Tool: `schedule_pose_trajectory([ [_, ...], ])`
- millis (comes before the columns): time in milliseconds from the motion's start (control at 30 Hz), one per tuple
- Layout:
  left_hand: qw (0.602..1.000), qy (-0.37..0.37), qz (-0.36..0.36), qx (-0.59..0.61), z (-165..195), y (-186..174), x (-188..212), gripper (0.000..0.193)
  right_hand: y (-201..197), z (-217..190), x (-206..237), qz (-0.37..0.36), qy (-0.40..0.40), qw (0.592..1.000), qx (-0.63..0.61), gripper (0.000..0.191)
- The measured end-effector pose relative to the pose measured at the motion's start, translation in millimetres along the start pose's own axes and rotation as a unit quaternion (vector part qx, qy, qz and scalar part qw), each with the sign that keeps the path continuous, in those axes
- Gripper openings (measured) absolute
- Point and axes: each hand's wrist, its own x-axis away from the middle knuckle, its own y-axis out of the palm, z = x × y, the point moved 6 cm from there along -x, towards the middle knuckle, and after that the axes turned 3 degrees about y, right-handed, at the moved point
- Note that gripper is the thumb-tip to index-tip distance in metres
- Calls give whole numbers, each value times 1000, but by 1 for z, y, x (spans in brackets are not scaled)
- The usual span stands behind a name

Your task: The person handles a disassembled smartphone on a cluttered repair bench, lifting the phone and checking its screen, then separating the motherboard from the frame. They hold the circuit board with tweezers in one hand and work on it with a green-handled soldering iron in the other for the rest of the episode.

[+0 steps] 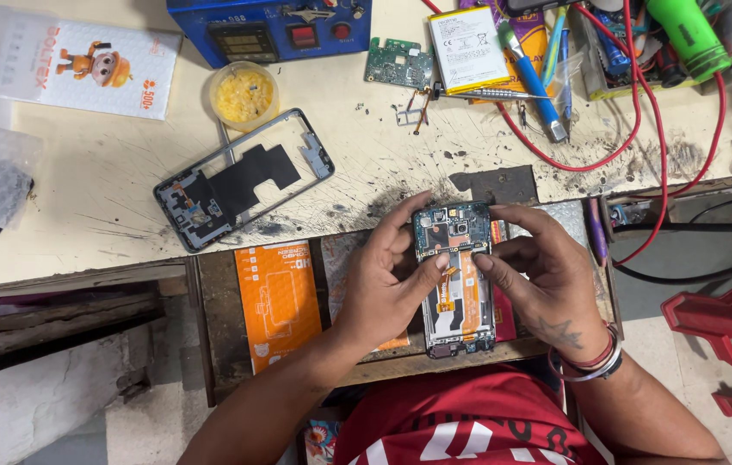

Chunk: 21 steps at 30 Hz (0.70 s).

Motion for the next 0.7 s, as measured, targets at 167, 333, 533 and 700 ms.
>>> schedule_pose_trajectory([
  [167,1000,-10,-2,23,0,2,-1,69,-1,5,2,-3,23,1000,-6,57],
  [333,1000,2,-4,-18,2,2,0,69,0,-5,2,3,18,999,42,60],
  [533,1000,15,-1,-6,3,2,-2,69,3,-50,-2,21,-139,954,264,52],
  [700,999,14,2,-36,3,1,-2,70,7,-69,-3,29,-218,895,388,41],
])
